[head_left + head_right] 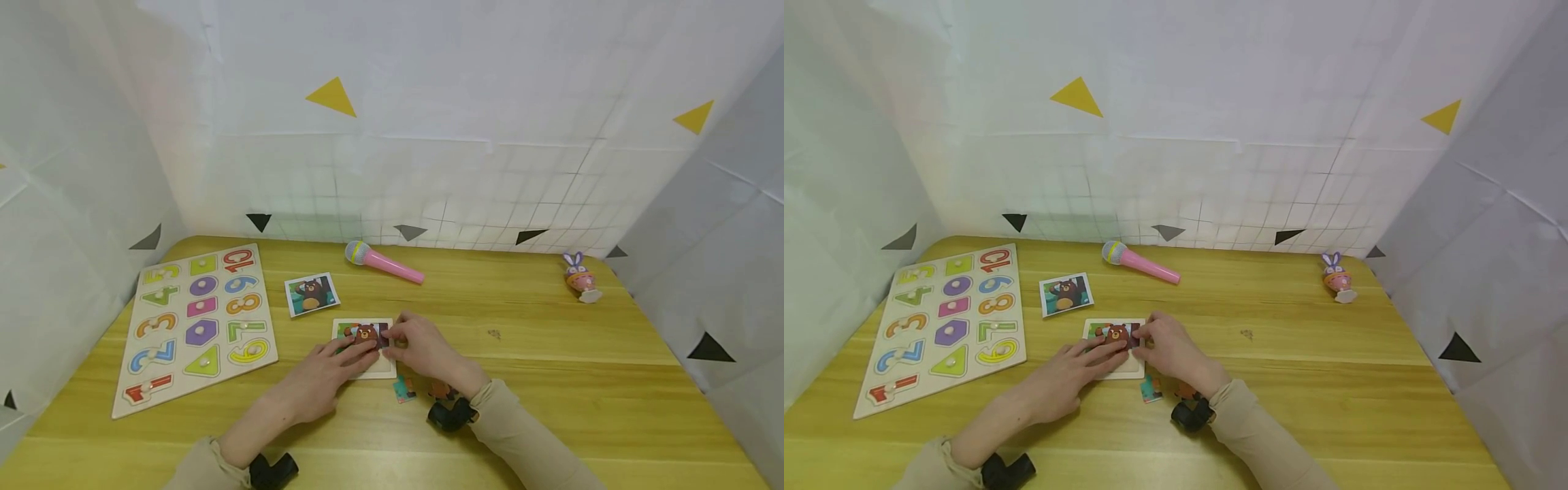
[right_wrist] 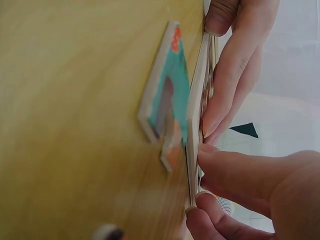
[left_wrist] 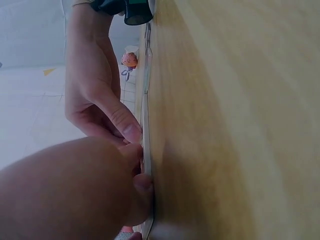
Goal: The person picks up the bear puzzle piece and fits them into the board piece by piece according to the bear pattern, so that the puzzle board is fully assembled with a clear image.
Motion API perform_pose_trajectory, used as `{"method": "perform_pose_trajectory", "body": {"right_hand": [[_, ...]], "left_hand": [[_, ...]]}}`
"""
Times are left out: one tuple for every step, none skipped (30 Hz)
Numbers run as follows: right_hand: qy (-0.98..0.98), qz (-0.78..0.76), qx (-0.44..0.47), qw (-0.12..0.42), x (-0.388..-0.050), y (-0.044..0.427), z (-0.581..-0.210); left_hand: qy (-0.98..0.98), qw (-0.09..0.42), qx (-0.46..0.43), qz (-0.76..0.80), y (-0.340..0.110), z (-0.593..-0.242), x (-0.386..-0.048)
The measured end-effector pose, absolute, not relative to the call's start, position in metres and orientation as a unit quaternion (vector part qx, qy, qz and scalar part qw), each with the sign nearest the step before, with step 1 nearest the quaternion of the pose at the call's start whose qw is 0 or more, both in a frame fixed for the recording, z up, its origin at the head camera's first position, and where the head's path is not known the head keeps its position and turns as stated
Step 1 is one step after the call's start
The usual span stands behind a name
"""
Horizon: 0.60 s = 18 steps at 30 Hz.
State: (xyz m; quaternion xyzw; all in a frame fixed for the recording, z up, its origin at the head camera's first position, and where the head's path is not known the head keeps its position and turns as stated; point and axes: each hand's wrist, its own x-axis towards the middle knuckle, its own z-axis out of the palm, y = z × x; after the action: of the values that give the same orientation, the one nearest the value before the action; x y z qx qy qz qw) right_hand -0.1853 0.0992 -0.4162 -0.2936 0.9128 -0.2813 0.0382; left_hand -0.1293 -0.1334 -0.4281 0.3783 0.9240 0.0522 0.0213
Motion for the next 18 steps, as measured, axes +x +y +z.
{"method": "perform_pose_trajectory", "body": {"right_hand": [[0.913, -0.282, -0.294, 0.038, -0.185, 0.099, -0.416], [0.913, -0.281, -0.294, 0.039, -0.185, 0.099, -0.416], [0.912, -0.281, -0.295, 0.038, -0.185, 0.099, -0.416], [0.912, -0.280, -0.297, 0.038, -0.185, 0.099, -0.416], [0.911, -0.281, -0.298, 0.039, -0.185, 0.099, -0.416], [0.910, -0.282, -0.300, 0.040, -0.186, 0.099, -0.416], [0.909, -0.284, -0.301, 0.042, -0.186, 0.099, -0.416], [0.908, -0.286, -0.304, 0.045, -0.187, 0.100, -0.416], [0.906, -0.287, -0.308, 0.047, -0.188, 0.102, -0.417], [0.904, -0.291, -0.311, 0.051, -0.189, 0.104, -0.417], [0.901, -0.293, -0.314, 0.055, -0.190, 0.106, -0.417], [0.898, -0.295, -0.320, 0.060, -0.190, 0.109, -0.417], [0.895, -0.297, -0.326, 0.065, -0.190, 0.112, -0.416], [0.892, -0.297, -0.334, 0.069, -0.190, 0.115, -0.415], [0.889, -0.298, -0.339, 0.074, -0.189, 0.118, -0.413], [0.887, -0.298, -0.344, 0.079, -0.188, 0.120, -0.411], [0.886, -0.295, -0.349, 0.083, -0.187, 0.122, -0.409], [0.884, -0.293, -0.354, 0.086, -0.185, 0.124, -0.406]], "left_hand": [[0.924, 0.020, 0.379, 0.052, -0.133, -0.428, -0.129], [0.923, 0.020, 0.380, 0.051, -0.133, -0.429, -0.129], [0.923, 0.019, 0.381, 0.051, -0.133, -0.429, -0.129], [0.923, 0.019, 0.381, 0.049, -0.134, -0.428, -0.129], [0.923, 0.020, 0.381, 0.047, -0.134, -0.428, -0.129], [0.923, 0.021, 0.381, 0.046, -0.134, -0.428, -0.129], [0.923, 0.023, 0.381, 0.046, -0.134, -0.427, -0.129], [0.923, 0.026, 0.380, 0.046, -0.134, -0.427, -0.129], [0.924, 0.029, 0.379, 0.047, -0.134, -0.427, -0.129], [0.924, 0.033, 0.379, 0.048, -0.134, -0.426, -0.129], [0.924, 0.036, 0.379, 0.048, -0.133, -0.425, -0.130], [0.924, 0.039, 0.378, 0.049, -0.133, -0.425, -0.130], [0.924, 0.041, 0.378, 0.048, -0.132, -0.425, -0.130], [0.924, 0.045, 0.377, 0.050, -0.132, -0.425, -0.130], [0.923, 0.046, 0.377, 0.054, -0.131, -0.424, -0.131], [0.923, 0.047, 0.376, 0.059, -0.130, -0.424, -0.131], [0.923, 0.047, 0.377, 0.064, -0.130, -0.424, -0.132], [0.922, 0.046, 0.377, 0.072, -0.130, -0.424, -0.133]]}}
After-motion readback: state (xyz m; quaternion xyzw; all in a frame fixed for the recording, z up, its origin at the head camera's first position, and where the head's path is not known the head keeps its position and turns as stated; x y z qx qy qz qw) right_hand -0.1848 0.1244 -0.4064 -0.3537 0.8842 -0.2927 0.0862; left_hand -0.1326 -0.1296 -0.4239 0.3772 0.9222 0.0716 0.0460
